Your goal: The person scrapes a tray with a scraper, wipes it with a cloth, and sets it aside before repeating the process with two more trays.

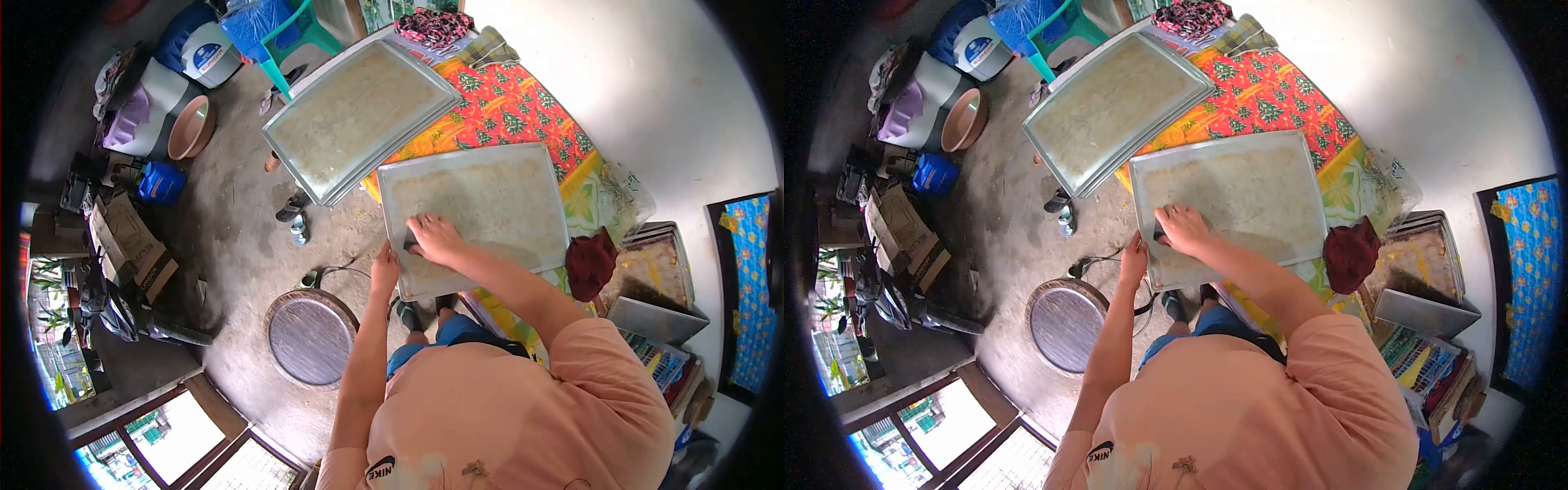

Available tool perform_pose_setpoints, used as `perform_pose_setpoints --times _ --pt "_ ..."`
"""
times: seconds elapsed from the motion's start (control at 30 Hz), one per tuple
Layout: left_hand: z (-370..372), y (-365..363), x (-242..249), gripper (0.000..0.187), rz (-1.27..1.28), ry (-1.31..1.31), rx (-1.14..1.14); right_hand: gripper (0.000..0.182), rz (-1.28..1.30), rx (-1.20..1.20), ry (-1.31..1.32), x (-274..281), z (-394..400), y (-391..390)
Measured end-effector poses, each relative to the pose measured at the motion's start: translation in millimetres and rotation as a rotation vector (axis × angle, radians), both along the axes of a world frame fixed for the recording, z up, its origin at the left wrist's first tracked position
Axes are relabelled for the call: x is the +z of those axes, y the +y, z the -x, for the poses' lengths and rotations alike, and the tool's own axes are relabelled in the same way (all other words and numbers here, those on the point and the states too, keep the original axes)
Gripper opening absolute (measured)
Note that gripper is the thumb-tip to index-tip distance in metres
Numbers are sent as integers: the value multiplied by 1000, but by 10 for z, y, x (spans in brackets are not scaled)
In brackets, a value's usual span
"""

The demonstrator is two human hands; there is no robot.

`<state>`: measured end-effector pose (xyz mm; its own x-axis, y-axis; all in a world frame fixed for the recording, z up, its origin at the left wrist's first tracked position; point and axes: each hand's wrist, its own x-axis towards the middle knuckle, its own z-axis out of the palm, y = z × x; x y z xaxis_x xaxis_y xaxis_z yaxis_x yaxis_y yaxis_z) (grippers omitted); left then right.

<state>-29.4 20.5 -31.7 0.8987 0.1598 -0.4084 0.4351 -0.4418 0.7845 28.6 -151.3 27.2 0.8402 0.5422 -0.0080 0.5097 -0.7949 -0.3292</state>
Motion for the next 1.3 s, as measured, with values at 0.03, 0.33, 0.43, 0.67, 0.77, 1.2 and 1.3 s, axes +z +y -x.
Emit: perform_pose_setpoints --times 0.03,0.33,0.43,0.67,0.77,1.2,1.3 --pt "-1 -11 57 43 7 -1 -1 59 26 50 8 13 108 -46" --pt "-24 -4 55 43 -14 32 -3 56 -5 -26 8 115 319 -253" --pt "-21 -6 52 43 -32 6 -14 56 66 133 -71 180 447 -139" --pt "-44 -14 112 45 -14 63 -16 60 97 78 9 98 444 -57" --pt "-53 14 -28 46 18 101 11 60 59 3 -11 44 429 -61" --pt "-33 82 -267 46 69 61 28 84 -245 -919 96 261 480 -2304" --pt "-49 -111 450 46 90 222 64 109 -77 -1009 141 192 587 -2886"
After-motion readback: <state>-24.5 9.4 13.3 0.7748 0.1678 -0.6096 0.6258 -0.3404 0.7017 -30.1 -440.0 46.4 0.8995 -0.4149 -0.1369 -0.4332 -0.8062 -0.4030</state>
